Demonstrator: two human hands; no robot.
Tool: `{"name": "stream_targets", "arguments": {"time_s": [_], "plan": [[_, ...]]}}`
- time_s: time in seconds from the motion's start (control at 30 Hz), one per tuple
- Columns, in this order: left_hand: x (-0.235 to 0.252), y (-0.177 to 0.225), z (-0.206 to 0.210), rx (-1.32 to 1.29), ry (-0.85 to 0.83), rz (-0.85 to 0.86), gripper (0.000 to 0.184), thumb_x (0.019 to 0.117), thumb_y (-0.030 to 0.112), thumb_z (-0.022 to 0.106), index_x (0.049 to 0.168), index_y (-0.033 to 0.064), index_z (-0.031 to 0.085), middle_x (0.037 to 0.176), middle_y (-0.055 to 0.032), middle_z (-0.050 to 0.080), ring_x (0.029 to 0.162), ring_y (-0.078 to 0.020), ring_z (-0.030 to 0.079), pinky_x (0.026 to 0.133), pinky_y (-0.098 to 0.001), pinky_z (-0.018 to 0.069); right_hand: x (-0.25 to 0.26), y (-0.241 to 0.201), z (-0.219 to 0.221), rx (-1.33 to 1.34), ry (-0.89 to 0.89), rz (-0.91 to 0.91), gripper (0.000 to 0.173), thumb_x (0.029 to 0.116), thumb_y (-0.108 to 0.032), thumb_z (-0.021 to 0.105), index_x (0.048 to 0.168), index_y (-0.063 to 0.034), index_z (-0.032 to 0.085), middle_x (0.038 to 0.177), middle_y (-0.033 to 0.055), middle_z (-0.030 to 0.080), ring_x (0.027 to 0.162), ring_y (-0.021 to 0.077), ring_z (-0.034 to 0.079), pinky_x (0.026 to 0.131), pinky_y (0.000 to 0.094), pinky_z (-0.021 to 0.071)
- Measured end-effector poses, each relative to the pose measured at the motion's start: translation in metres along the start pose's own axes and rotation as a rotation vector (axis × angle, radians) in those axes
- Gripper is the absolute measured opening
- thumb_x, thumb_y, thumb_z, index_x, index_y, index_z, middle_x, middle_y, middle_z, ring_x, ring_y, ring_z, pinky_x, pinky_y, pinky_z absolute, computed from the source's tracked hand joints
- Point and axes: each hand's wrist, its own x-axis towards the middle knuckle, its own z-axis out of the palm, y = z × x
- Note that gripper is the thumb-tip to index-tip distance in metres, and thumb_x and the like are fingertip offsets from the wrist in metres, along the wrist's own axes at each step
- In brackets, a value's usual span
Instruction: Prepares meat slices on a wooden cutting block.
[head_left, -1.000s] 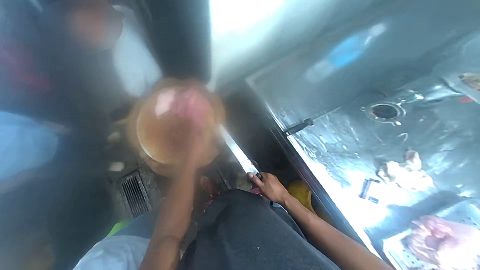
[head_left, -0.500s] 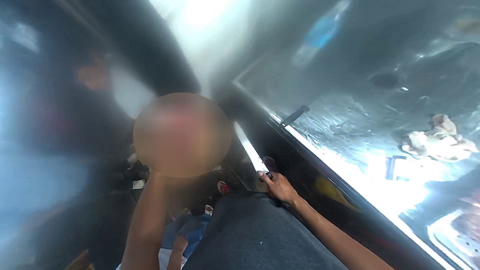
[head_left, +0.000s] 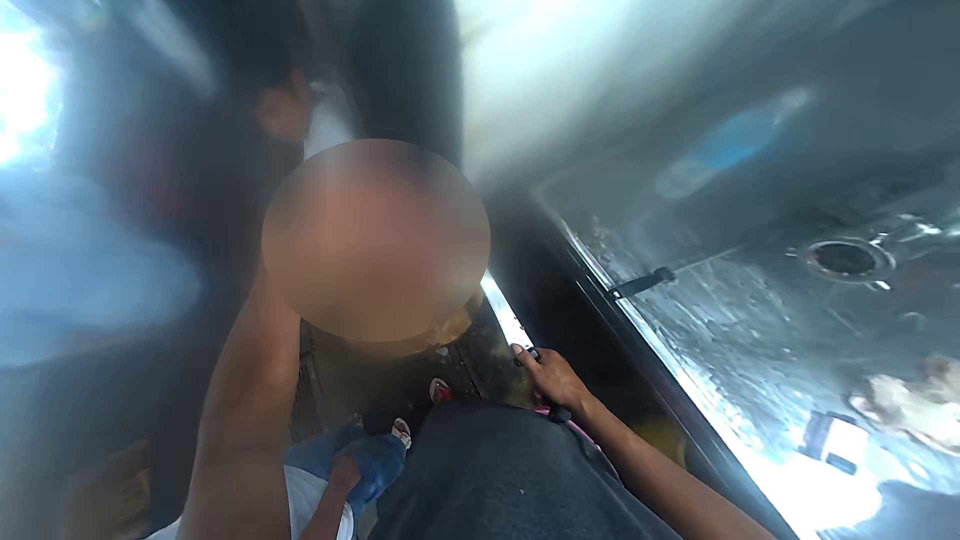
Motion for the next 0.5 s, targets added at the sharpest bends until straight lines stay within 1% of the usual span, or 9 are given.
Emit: {"name": "stream_targets", "arguments": {"time_s": [0.03,0.1,0.13,0.17,0.23,0.27,0.3,0.37,0.5], "plan": [[-0.008,-0.007,0.009,-0.023,0.009,0.026,0.013,0.095,0.015,0.074,0.105,0.0078,0.07,0.097,-0.0057,0.072,0.088,-0.0146,0.07,0.083,-0.0383,0.0597,0.0,-0.002,0.003,-0.002,0.007,0.004,0.063,0.1046,-0.063,0.042,0.092,-0.0051,0.064,0.063,0.0084,0.06,0.051,0.021,0.06,0.054,0.0419,0.0551],[-0.03,-0.039,0.053,-0.057,0.003,0.068,0.01,0.0935,0.01,0.073,0.103,0.0073,0.072,0.107,-0.0057,0.071,0.103,-0.017,0.068,0.095,-0.0421,0.0574,0.001,-0.004,0.01,-0.013,0.039,0.011,0.063,0.1047,-0.063,0.042,0.093,-0.005,0.064,0.063,0.0084,0.061,0.052,0.0212,0.061,0.054,0.0424,0.0553],[-0.044,-0.065,0.09,-0.018,-0.012,0.057,0.009,0.0937,0.01,0.072,0.103,0.0094,0.074,0.115,-0.0043,0.071,0.115,-0.0182,0.065,0.103,-0.0447,0.0536,0.002,-0.004,0.014,-0.039,0.063,0.014,0.064,0.1047,-0.063,0.041,0.093,-0.0051,0.065,0.065,0.0087,0.061,0.054,0.022,0.062,0.056,0.0437,0.0554],[-0.061,-0.098,0.135,0.023,-0.031,0.039,0.01,0.0934,0.007,0.071,0.102,0.0106,0.075,0.124,-0.0033,0.069,0.129,-0.0213,0.057,0.112,-0.0486,0.0463,0.002,-0.004,0.018,-0.08,0.082,0.02,0.064,0.1044,-0.064,0.041,0.094,-0.0051,0.065,0.068,0.01,0.063,0.057,0.0238,0.063,0.059,0.0463,0.0556],[-0.103,-0.159,0.215,0.106,-0.09,-0.146,0.02,0.0967,0.004,0.062,0.11,0.0111,0.075,0.142,-0.0031,0.063,0.146,-0.0276,0.043,0.119,-0.0574,0.0337,0.001,-0.007,0.025,-0.158,0.071,0.034,0.066,0.1034,-0.065,0.043,0.098,-0.0036,0.066,0.078,0.0151,0.065,0.07,0.0306,0.066,0.069,0.0543,0.0547],[-0.123,-0.175,0.237,0.107,-0.072,-0.292,0.027,0.0978,0.003,0.057,0.117,0.0101,0.074,0.146,-0.005,0.06,0.147,-0.0298,0.042,0.121,-0.0588,0.0314,0.001,-0.012,0.028,-0.206,0.052,0.025,0.066,0.1028,-0.066,0.043,0.1,-0.0044,0.067,0.081,0.0158,0.066,0.074,0.0318,0.067,0.072,0.0556,0.0549],[-0.134,-0.181,0.244,0.086,0.002,-0.418,0.03,0.0989,0.004,0.054,0.123,0.0072,0.072,0.146,-0.0084,0.06,0.144,-0.0307,0.046,0.12,-0.0562,0.0345,0.002,-0.023,0.029,-0.252,0.031,0.008,0.066,0.102,-0.067,0.044,0.102,-0.005,0.067,0.084,0.0161,0.067,0.077,0.0325,0.068,0.074,0.056,0.0549],[-0.135,-0.169,0.236,0.048,0.142,-0.591,0.031,0.1015,0.009,0.051,0.125,0.004,0.069,0.143,-0.0124,0.061,0.135,-0.0315,0.055,0.114,-0.0519,0.043,0.005,-0.052,0.032,-0.334,-0.04,-0.007,0.067,0.1016,-0.067,0.043,0.105,-0.0045,0.068,0.091,0.0178,0.067,0.086,0.0345,0.068,0.08,0.0574,0.054],[-0.097,-0.156,0.23,-0.076,0.294,-0.677,0.037,0.1061,0.016,0.049,0.141,0.0053,0.059,0.145,-0.0157,0.058,0.132,-0.033,0.058,0.111,-0.0546,0.0468,0.03,-0.127,0.049,-0.497,-0.153,-0.012,0.073,0.1029,-0.068,0.038,0.111,-0.0015,0.067,0.106,0.0227,0.069,0.103,0.0383,0.068,0.089,0.06,0.0528]]}}
